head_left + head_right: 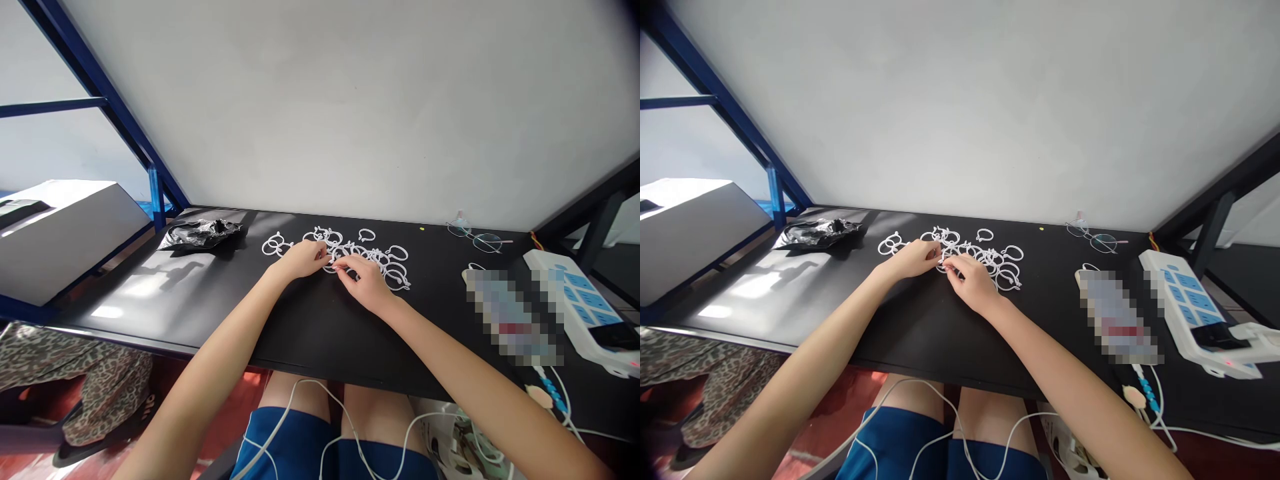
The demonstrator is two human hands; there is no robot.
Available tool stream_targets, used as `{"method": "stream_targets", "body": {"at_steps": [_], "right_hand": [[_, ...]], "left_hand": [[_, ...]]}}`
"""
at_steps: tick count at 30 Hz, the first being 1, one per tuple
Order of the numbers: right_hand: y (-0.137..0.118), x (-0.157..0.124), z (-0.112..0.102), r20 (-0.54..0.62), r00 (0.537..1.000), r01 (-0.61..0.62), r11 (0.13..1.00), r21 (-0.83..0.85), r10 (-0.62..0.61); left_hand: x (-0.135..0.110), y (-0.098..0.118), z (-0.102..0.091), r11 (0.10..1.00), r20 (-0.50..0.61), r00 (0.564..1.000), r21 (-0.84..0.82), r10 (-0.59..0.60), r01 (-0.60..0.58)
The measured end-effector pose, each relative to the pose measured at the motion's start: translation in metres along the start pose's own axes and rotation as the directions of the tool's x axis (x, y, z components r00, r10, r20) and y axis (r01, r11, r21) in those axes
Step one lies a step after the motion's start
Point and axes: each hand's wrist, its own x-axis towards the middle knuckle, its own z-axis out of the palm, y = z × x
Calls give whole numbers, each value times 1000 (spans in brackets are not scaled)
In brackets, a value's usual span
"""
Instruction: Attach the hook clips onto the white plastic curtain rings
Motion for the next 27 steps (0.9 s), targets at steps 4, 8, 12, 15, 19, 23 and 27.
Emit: {"method": "stream_targets", "body": {"at_steps": [4, 8, 12, 15, 19, 23, 27], "right_hand": [[-2, 1, -2, -31, 1000, 4, 1000, -11, -4], [-2, 1, -4, -55, 998, 12, 1000, -20, -13], [-2, 2, -5, -70, 997, 42, 999, -29, -44], [-1, 2, -5, -88, 994, 68, 997, -25, -70], [0, 2, -4, -103, 990, 92, 995, -21, -94], [0, 2, -4, -113, 988, 100, 995, -27, -103], [0, 2, -3, -129, 988, 78, 996, -40, -83]], "left_hand": [[-1, 1, -1, 1000, -8, 1000, -24, 6, -6], [-1, 1, -1, 999, -30, 999, -43, 13, -14], [-1, 1, 0, 998, -49, 999, -61, 21, -24], [0, 1, 0, 997, -77, 997, -70, 27, -32], [-1, 3, -1, 993, -137, 990, -110, 33, -48], [-3, 9, -4, 983, -238, 971, -164, 36, -77], [-3, 14, -6, 965, -346, 931, -181, 116, -188]]}}
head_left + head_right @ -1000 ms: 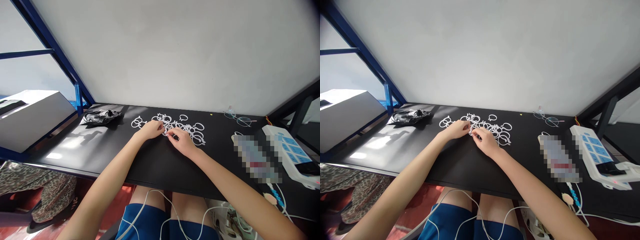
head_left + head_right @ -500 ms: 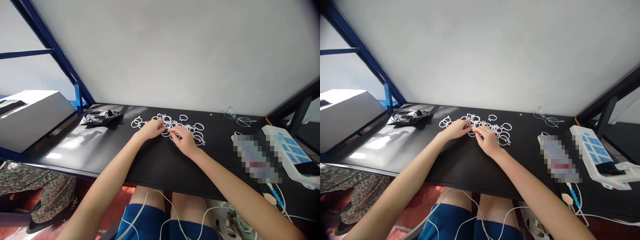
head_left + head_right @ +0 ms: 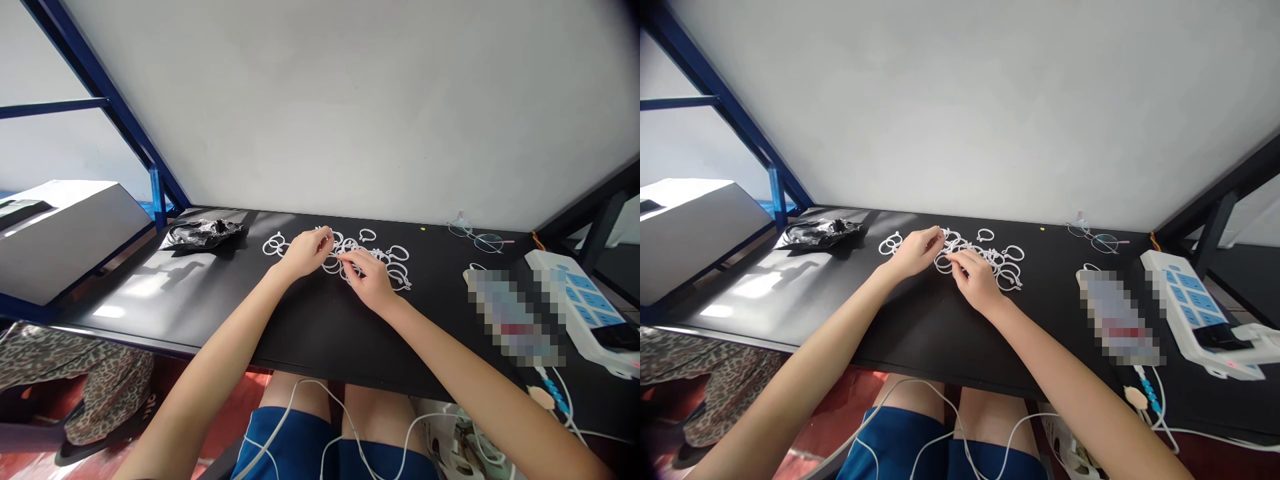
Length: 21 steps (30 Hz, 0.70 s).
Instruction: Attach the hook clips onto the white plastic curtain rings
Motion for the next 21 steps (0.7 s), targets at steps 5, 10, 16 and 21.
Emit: {"method": "stream_targets", "body": {"at_steps": [5, 10, 16, 21], "right_hand": [[1, 0, 1, -13, 998, -59, 998, -32, 59], [1, 0, 1, -16, 998, -69, 997, -36, 68], [1, 0, 1, -12, 997, -75, 996, -44, 74], [1, -1, 2, -13, 996, -90, 995, -43, 90]], "left_hand": [[0, 1, 1, 997, -14, 997, -36, 74, -75], [-1, 0, 3, 995, 16, 996, -40, 92, -92], [-2, 2, 3, 993, 29, 994, -49, 106, -104], [-3, 4, 3, 990, 51, 990, -45, 133, -130]]}}
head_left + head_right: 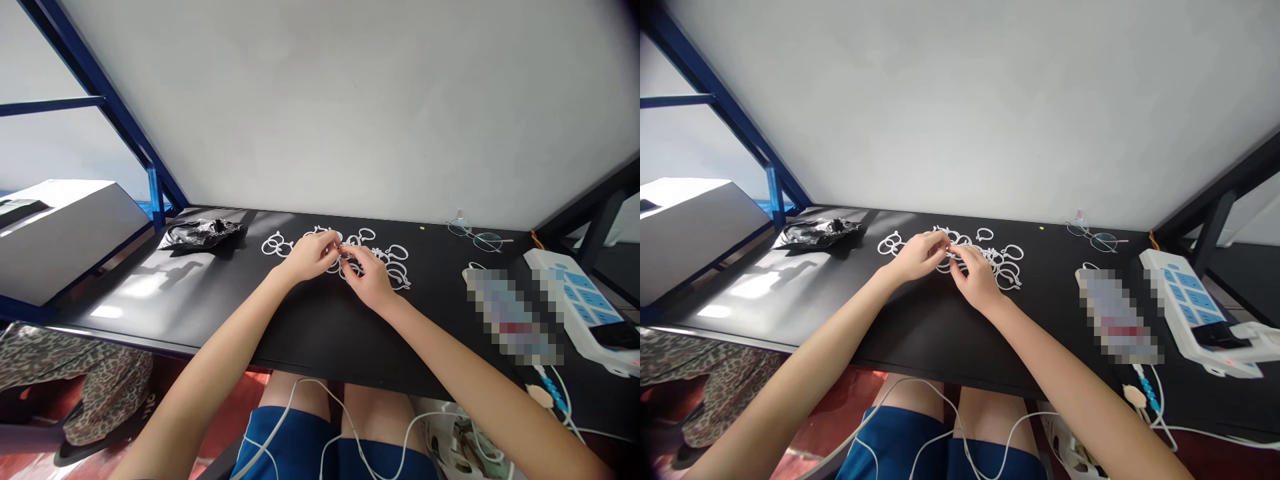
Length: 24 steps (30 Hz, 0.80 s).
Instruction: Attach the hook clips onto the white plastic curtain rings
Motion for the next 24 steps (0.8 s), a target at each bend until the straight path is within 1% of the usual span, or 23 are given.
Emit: {"method": "stream_targets", "body": {"at_steps": [5, 8, 12, 15, 18, 24], "right_hand": [[0, -1, 0, 30, 999, -20, 1000, 7, 20], [2, -1, 0, 55, 998, -35, 999, 10, 35], [4, -2, 2, 107, 991, -84, 996, 10, 83], [5, -4, 3, 163, 980, -119, 993, 20, 115], [6, -4, 4, 194, 974, -127, 991, 34, 118], [6, -4, 4, 177, 979, -108, 993, 48, 98]], "left_hand": [[0, 1, 2, 999, 40, 999, 37, 25, -26], [-1, 0, 4, 998, 76, 997, 66, 16, -21], [-1, -2, 5, 997, 112, 994, 81, 1, -10], [-1, -3, 6, 996, 121, 993, 93, -3, -8], [-1, -5, 7, 995, 124, 992, 102, -8, -5], [-1, -6, 9, 996, 101, 995, 93, -4, -6]]}}
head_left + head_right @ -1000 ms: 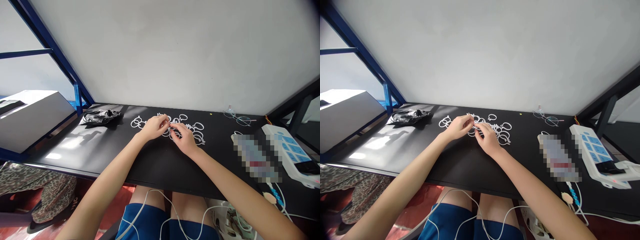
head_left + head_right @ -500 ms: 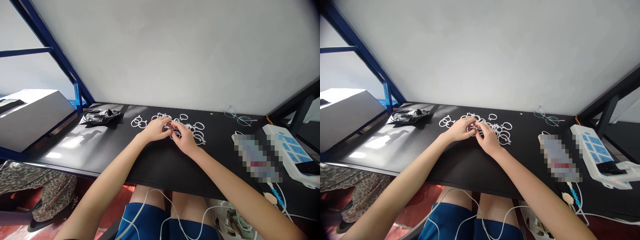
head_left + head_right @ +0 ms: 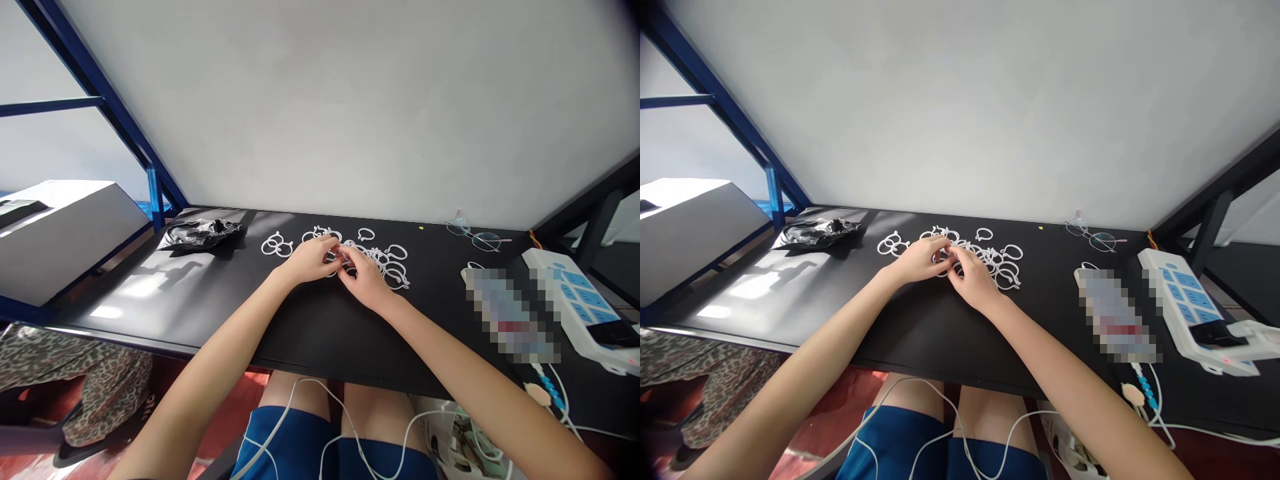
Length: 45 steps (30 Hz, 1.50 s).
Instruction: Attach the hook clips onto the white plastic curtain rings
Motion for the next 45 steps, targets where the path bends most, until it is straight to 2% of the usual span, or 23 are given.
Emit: {"method": "stream_targets", "body": {"at_steps": [16, 45], "right_hand": [[-2, 1, 0, -77, 995, 58, 998, 0, -57], [-5, 2, -2, -57, 994, 96, 995, 8, -95]], "left_hand": [[-2, 4, -5, 1000, -30, 999, 14, 27, -26], [-1, 5, -3, 999, -19, 999, -22, 37, -38]]}}
